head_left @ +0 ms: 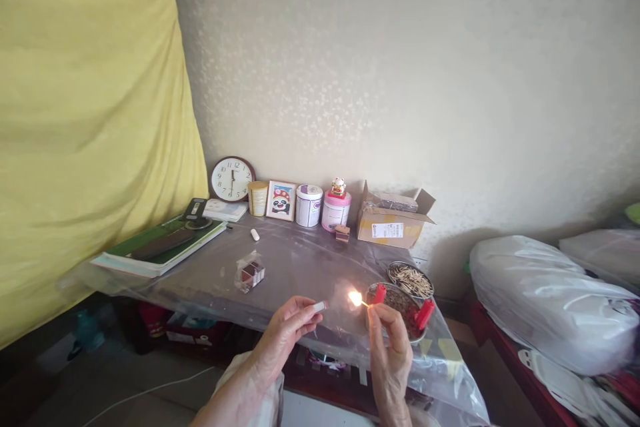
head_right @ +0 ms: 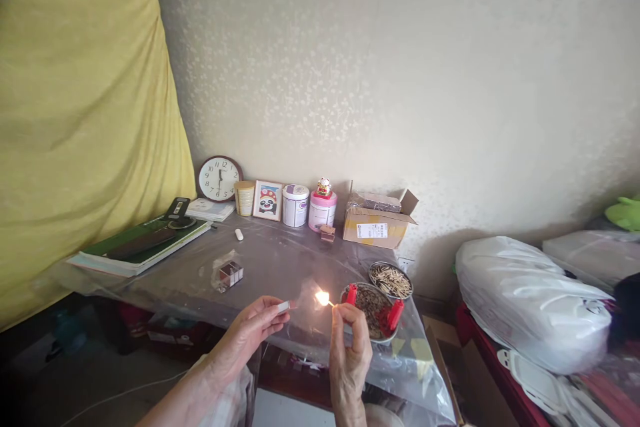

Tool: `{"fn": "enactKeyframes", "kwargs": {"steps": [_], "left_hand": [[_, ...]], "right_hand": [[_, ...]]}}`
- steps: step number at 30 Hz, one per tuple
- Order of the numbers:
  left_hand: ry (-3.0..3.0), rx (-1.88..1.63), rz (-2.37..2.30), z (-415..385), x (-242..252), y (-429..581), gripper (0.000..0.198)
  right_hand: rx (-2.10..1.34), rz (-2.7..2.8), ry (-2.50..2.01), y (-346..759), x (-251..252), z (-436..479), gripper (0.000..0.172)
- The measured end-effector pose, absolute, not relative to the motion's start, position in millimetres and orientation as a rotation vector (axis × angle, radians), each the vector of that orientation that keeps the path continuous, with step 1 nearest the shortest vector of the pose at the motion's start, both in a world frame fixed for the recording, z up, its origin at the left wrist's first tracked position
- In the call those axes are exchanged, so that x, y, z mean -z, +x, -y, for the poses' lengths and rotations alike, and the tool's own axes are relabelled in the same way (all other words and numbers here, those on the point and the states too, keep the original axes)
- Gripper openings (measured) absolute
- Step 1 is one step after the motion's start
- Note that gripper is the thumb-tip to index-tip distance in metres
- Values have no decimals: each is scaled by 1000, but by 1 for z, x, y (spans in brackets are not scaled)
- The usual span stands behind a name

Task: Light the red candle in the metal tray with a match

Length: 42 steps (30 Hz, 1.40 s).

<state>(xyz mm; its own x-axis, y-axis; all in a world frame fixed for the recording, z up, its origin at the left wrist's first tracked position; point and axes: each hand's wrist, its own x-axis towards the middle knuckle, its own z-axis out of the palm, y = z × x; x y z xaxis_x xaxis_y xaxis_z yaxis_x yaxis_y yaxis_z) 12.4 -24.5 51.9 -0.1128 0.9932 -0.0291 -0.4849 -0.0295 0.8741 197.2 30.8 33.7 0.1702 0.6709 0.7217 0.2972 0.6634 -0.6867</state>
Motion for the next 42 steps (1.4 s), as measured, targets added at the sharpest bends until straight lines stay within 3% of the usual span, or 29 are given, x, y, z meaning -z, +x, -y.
{"fn": "enactKeyframes", "kwargs": {"steps": [15,42], "left_hand": [[704,-1451,-975,25,-57,7,25],[683,-1409,-999,21,-43,2,23]], "right_hand": [[-605,976,-992,234,-82,-49,35],[-470,1060,-1108,227,-37,-76,38]]}}
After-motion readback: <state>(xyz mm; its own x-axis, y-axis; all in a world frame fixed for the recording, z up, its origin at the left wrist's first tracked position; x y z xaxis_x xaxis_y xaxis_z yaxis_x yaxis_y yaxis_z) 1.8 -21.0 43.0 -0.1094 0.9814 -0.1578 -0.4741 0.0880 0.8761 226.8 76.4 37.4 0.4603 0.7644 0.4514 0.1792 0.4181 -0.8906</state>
